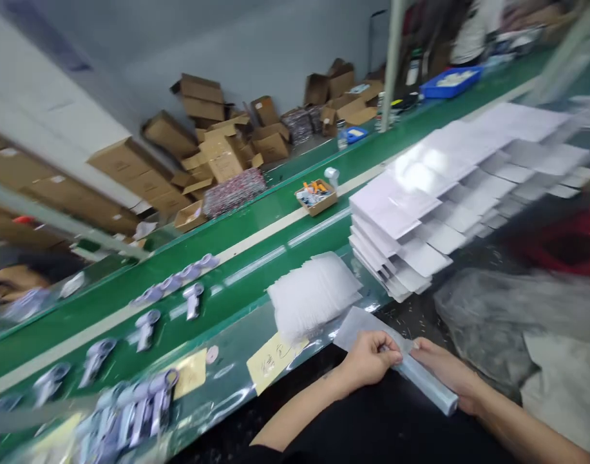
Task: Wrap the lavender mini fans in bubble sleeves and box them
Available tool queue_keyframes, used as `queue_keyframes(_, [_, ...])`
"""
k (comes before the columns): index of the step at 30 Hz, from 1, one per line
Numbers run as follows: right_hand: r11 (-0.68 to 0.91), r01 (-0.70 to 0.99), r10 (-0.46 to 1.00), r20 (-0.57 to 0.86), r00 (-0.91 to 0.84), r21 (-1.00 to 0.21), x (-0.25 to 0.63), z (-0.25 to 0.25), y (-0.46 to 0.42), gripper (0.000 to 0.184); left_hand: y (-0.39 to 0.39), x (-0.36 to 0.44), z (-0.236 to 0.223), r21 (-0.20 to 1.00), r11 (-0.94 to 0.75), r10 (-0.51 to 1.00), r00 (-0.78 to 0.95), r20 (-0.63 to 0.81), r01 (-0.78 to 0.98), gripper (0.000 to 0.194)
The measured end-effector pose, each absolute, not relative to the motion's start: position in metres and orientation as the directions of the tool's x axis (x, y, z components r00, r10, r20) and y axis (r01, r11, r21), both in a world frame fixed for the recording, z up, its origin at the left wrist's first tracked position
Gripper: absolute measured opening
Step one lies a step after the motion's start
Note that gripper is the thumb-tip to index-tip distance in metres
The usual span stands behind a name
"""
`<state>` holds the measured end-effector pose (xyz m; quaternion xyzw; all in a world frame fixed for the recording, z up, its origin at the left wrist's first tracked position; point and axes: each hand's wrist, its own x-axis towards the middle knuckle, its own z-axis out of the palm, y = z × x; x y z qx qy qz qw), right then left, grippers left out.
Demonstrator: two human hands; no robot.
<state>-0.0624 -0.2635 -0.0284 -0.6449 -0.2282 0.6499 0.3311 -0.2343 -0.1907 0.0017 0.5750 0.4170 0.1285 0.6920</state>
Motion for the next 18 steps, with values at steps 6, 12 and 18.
queue_keyframes(6, [-0.527,0.287,0.827,-0.406,0.389,-0.800,-0.049,-0.024,-0.340,0.022,-0.205,-0.221,-0.023,0.738,0.473,0.345,0.670,-0.657,0.480,0.025])
queue_keyframes(12, [-0.485,-0.047,0.823,-0.473,0.315,-0.873,-0.026,-0.012,-0.355,0.030,-0.204,-0.190,-0.005,0.759,0.531,0.340,0.726,-0.598,0.376,0.031])
queue_keyframes(18, [-0.254,-0.791,0.734,-0.644,0.217,-0.556,0.024,-0.001,-0.372,0.028,-0.228,-0.118,0.035,0.953,0.174,0.191,0.941,-0.278,0.246,0.027])
